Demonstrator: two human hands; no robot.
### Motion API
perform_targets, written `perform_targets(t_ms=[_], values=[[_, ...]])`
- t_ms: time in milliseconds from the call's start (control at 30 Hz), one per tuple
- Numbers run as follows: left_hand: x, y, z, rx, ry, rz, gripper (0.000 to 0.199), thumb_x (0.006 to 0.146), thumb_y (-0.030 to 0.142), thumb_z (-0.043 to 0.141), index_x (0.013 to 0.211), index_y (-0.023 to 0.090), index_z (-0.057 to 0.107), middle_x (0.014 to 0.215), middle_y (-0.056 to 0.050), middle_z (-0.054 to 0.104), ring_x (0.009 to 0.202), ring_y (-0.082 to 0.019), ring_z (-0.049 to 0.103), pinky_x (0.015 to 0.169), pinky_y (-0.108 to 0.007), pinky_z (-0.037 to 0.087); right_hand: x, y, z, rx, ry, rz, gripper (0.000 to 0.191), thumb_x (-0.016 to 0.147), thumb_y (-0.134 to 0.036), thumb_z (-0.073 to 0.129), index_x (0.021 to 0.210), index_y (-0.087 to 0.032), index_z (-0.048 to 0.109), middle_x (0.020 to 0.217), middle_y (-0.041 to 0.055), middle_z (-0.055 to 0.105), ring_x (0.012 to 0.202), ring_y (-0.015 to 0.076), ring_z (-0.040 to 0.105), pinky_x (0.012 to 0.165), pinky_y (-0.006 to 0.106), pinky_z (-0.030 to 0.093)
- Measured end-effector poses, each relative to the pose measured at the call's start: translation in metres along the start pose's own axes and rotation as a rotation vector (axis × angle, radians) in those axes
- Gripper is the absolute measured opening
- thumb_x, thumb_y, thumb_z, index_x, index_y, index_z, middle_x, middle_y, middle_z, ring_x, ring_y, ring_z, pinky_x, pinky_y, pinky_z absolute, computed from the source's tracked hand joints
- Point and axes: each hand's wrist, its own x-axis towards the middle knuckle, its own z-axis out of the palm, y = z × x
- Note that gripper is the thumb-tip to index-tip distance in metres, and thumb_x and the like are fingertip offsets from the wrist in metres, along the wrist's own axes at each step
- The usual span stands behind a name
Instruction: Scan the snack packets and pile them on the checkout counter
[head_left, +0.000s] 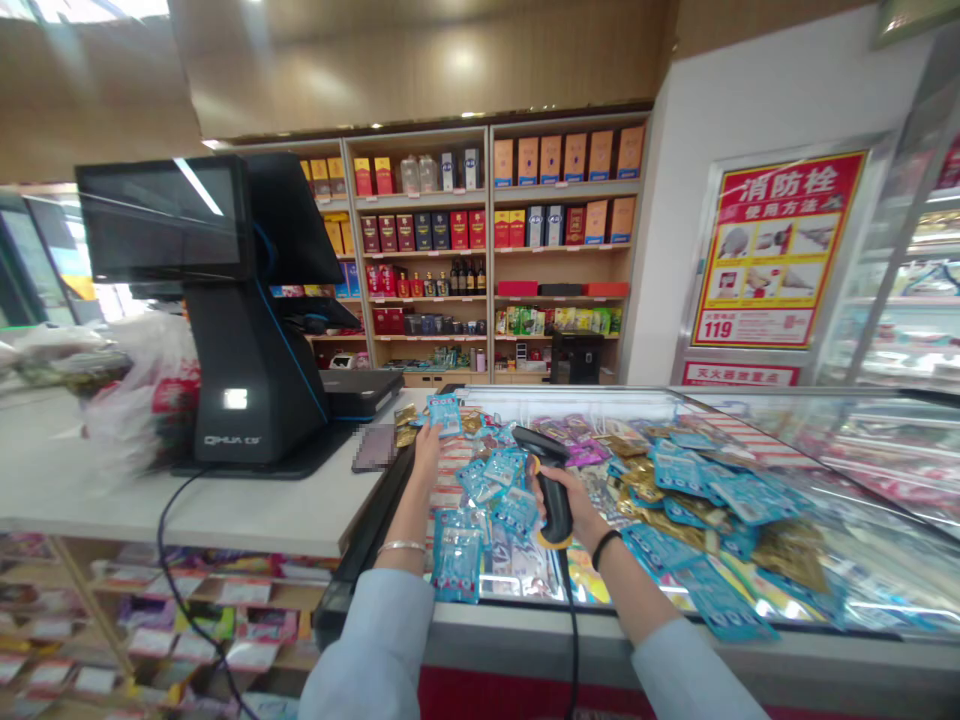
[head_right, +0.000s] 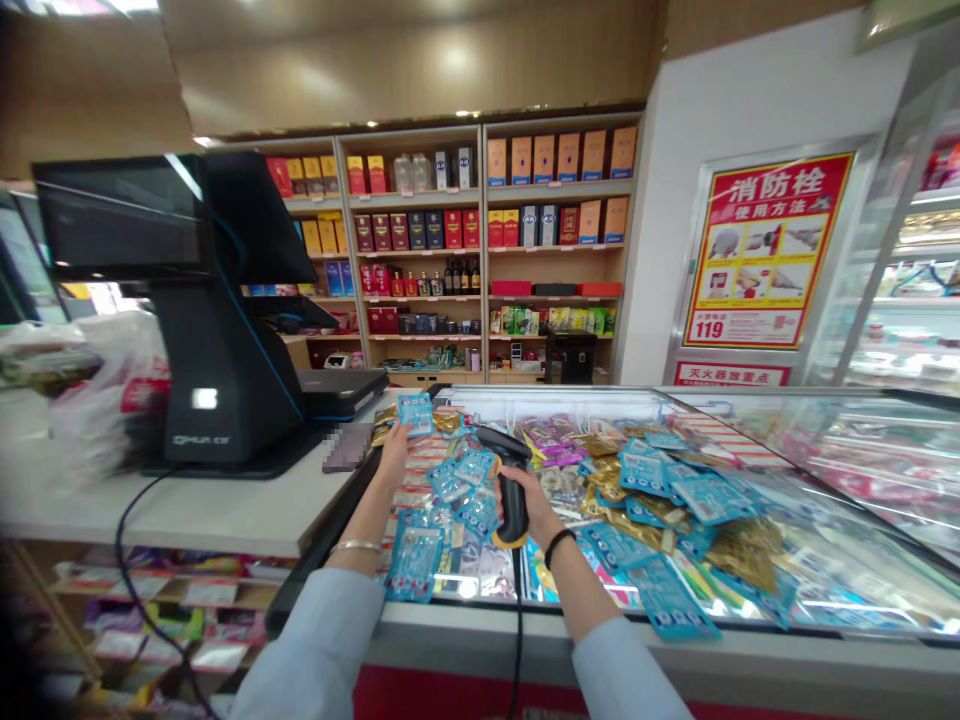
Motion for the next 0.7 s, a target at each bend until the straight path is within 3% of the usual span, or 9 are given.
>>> perform_targets(t_ms=[267,467,700], values=[[-0.005,0.010,0.003,-0.126,0.109,-0.016,0.017,0.078,0.017,0.056,0.093,0.015,0.063,0.082,-0.005,0.070,0.068,-0.016,0.069,0.068,-0.031,0.058,-0.001,0.000,0.000,-0.024,0.039,-0.008,0.023,0.064,-0.037,0.066,0.059,-0.017,0.057,0.045,-0.0015,0.056,0.032,0.0108,0.050,0.031,0.021,0.039],[-0.005,0.006,0.000,-0.091,0.106,-0.001,0.023,0.074,0.023,0.062,0.094,0.014,0.062,0.084,-0.005,0.070,0.067,-0.015,0.068,0.066,-0.029,0.058,0.000,0.002,-0.005,-0.052,0.026,0.013,0.029,0.069,-0.040,0.063,0.055,-0.017,0.055,0.042,-0.0017,0.052,0.032,0.0101,0.050,0.032,0.020,0.040],[0.000,-0.001,-0.005,-0.044,0.059,0.070,0.030,0.078,0.032,0.060,0.102,0.015,0.062,0.092,-0.008,0.070,0.072,-0.017,0.068,0.064,-0.030,0.057,-0.003,0.000,0.000,-0.138,0.045,0.011,0.029,0.063,-0.042,0.066,0.053,-0.017,0.054,0.043,-0.0007,0.053,0.032,0.0108,0.049,0.032,0.022,0.040]])
